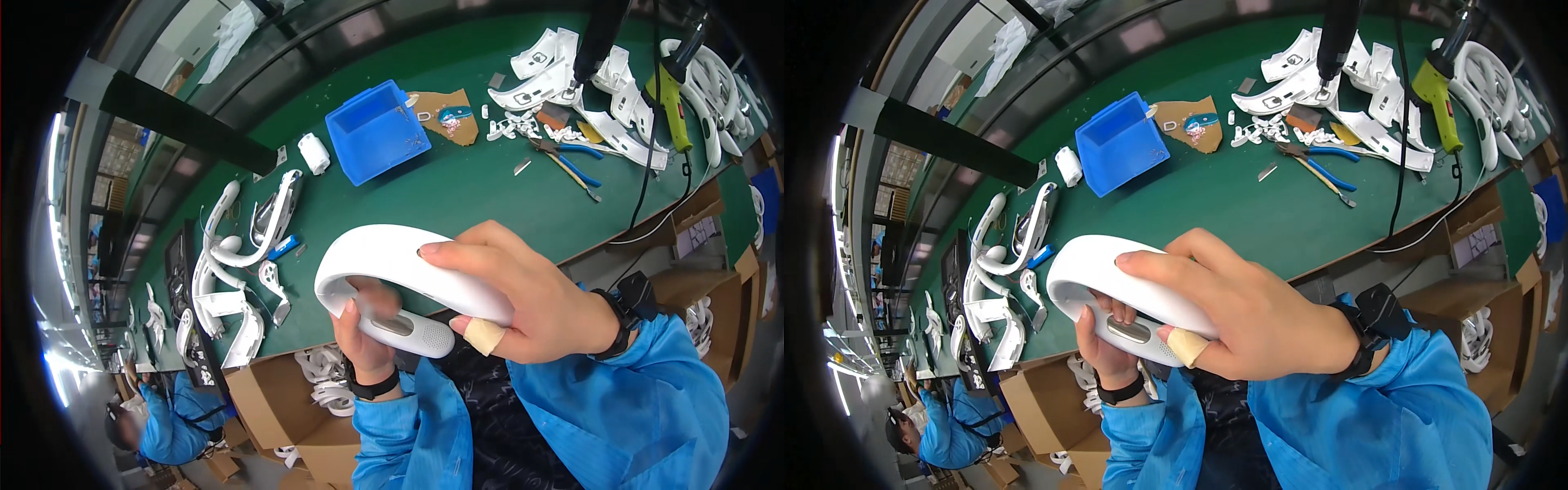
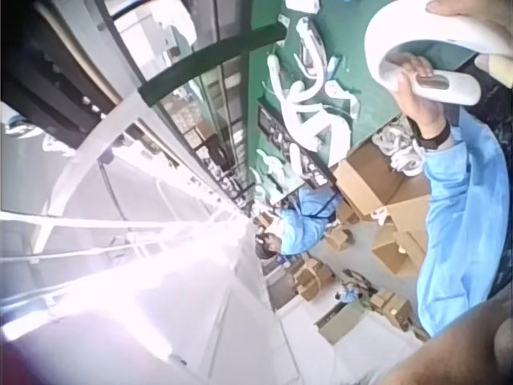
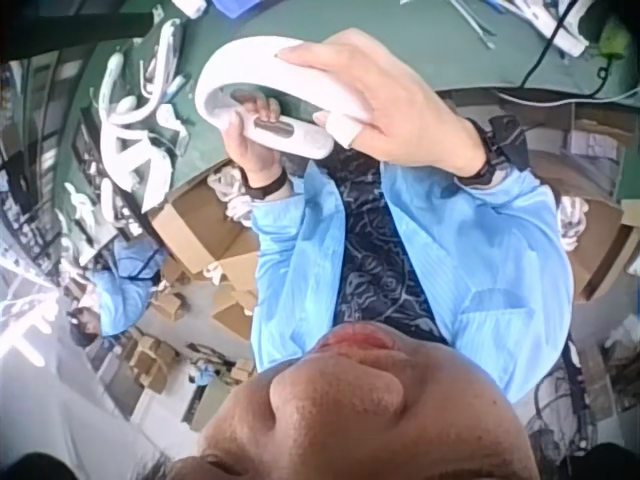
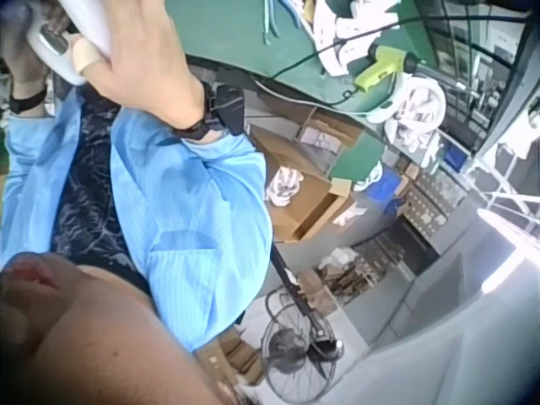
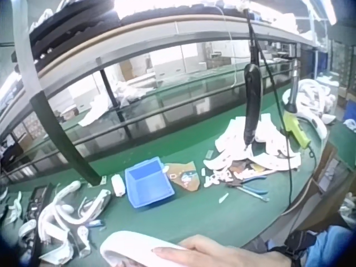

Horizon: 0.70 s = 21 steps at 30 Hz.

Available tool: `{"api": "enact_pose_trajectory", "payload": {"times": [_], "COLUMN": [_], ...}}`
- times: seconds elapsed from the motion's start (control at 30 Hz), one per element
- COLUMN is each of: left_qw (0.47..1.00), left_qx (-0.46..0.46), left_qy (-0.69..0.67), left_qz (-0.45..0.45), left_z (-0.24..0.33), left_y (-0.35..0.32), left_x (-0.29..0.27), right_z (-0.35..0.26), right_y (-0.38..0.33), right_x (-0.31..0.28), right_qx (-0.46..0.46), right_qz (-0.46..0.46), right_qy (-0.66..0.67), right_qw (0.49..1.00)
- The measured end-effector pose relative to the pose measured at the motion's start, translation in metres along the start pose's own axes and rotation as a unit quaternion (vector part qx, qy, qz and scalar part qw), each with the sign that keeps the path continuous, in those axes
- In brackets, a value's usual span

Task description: Assembling the internal and external components of a white electronic neck massager including the battery, PCB, and housing.

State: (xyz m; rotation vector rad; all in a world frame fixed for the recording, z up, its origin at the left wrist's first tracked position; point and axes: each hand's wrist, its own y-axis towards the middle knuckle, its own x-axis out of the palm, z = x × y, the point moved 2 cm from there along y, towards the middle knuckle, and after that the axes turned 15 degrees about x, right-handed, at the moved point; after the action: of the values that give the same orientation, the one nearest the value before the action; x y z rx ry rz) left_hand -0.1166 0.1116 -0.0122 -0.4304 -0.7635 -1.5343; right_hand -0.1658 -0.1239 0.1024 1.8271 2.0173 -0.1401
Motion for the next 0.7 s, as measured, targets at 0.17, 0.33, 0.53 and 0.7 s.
{"api": "enact_pose_trajectory", "payload": {"times": [0.17,0.33,0.53,0.7], "left_qw": [1.0,1.0,0.999,0.999], "left_qx": [0.002,-0.016,-0.019,-0.024], "left_qy": [0.02,0.009,0.031,0.036], "left_qz": [-0.003,0.008,0.023,0.008], "left_z": [0.002,-0.001,0.003,0.003], "left_y": [-0.001,-0.005,-0.006,-0.005], "left_x": [-0.001,-0.015,-0.01,-0.013], "right_z": [0.0,0.002,-0.002,-0.001], "right_y": [-0.001,-0.005,-0.006,-0.008], "right_x": [0.001,0.004,0.012,0.005], "right_qx": [-0.001,0.007,-0.017,0.003], "right_qz": [-0.004,-0.026,0.059,-0.002], "right_qy": [-0.008,0.011,0.075,0.016], "right_qw": [1.0,1.0,0.995,1.0]}}
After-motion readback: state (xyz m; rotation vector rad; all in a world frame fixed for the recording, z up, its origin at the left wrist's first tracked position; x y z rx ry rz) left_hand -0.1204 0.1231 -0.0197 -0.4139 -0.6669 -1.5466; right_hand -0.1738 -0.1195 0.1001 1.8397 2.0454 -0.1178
